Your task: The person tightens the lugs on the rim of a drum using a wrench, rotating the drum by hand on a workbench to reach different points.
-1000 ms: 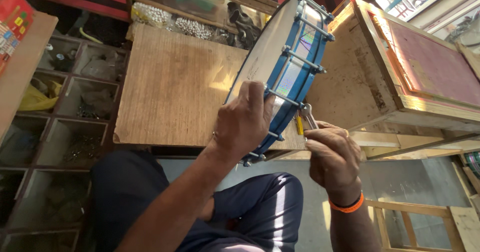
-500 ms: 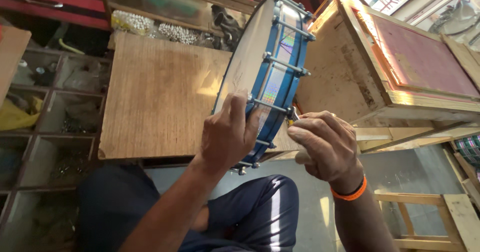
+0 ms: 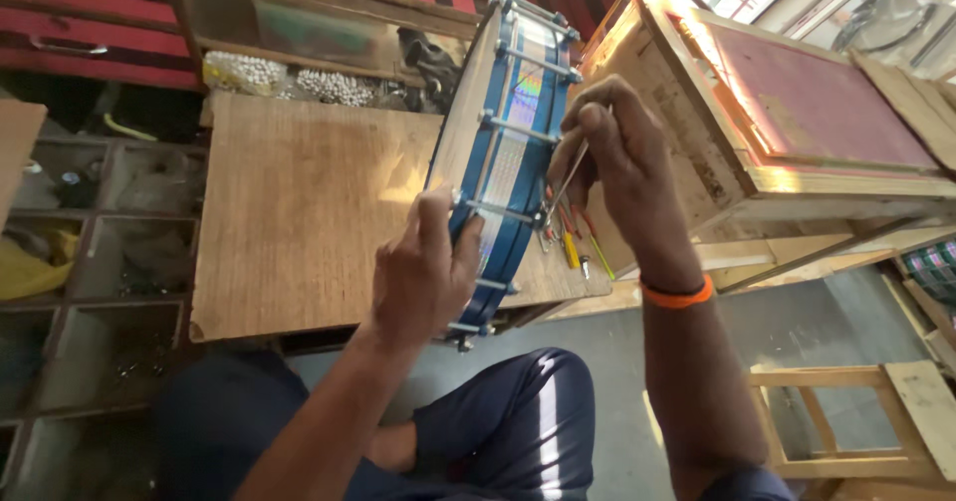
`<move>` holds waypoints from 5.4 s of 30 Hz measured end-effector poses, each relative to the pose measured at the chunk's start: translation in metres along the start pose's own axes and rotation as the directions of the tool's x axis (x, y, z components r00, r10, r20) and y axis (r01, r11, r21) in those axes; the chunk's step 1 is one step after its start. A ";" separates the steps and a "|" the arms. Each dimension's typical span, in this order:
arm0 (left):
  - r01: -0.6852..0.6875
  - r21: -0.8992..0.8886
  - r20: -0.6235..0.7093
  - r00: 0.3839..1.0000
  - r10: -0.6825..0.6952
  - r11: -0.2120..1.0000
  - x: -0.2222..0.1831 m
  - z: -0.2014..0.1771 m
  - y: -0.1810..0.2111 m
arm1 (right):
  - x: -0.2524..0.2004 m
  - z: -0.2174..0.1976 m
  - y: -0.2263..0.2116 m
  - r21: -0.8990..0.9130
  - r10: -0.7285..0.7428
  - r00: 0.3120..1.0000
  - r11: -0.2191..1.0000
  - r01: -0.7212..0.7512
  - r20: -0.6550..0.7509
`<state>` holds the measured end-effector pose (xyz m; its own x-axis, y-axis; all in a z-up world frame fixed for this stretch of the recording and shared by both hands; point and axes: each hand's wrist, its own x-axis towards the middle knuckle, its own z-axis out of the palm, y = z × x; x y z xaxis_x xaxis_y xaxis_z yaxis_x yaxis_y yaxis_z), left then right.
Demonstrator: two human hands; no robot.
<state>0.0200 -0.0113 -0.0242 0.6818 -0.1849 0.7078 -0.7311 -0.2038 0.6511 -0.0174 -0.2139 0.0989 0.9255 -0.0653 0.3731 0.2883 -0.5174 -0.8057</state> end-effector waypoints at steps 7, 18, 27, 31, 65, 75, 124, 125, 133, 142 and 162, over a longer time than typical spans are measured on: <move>-0.011 -0.042 -0.036 0.999 0.010 0.999 0.006 0.020 0.011 | -0.053 -0.032 -0.011 -0.047 -0.352 0.866 0.932 0.360 -0.355; 0.042 -0.052 -0.048 0.998 -0.045 0.998 0.035 0.029 0.009 | -0.089 0.001 0.016 -0.586 -0.689 0.722 0.557 0.588 0.069; 0.060 -0.048 -0.034 0.998 -0.062 0.997 0.035 0.027 0.010 | -0.075 0.005 0.014 -0.704 -0.672 0.677 0.323 0.632 0.300; 0.060 -0.062 -0.036 0.997 -0.063 0.996 0.038 0.025 0.011 | -0.072 0.014 0.012 -0.704 -0.602 0.672 0.242 0.668 0.431; 0.047 -0.087 -0.083 0.995 -0.055 0.995 0.036 0.038 0.005 | -0.076 -0.009 0.000 -0.303 -0.426 0.862 0.889 0.343 -0.274; 0.083 -0.122 -0.044 0.995 -0.089 0.989 0.040 0.036 0.007 | -0.079 0.011 0.022 -0.572 -0.634 0.760 0.679 0.460 -0.141; -0.079 -0.042 -0.074 0.994 0.075 0.996 -0.002 0.020 0.011 | 0.045 0.000 0.010 -0.379 -0.143 0.971 0.923 0.061 -0.192; -0.055 -0.045 -0.072 0.996 0.052 0.997 -0.003 0.020 0.013 | 0.046 0.001 0.016 -0.378 -0.115 0.973 0.925 0.032 -0.199; 0.061 -0.032 -0.072 0.995 -0.064 0.998 -0.003 0.030 0.018 | 0.011 0.030 0.001 -0.279 -0.246 0.897 0.949 0.146 -0.369; 0.062 -0.079 -0.074 0.995 -0.068 0.995 -0.002 0.033 0.012 | -0.015 -0.009 0.025 -0.064 0.025 0.868 0.996 -0.065 -0.496; 0.099 -0.116 -0.039 0.994 -0.104 0.988 0.047 0.043 0.002 | -0.273 0.142 0.138 0.349 0.543 0.576 0.468 -0.812 0.611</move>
<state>0.0512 -0.0618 -0.0014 0.7526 -0.1247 0.6465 -0.6581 -0.1083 0.7451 -0.1951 -0.1464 -0.1796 0.8399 0.2029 -0.5035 -0.5303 0.1086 -0.8408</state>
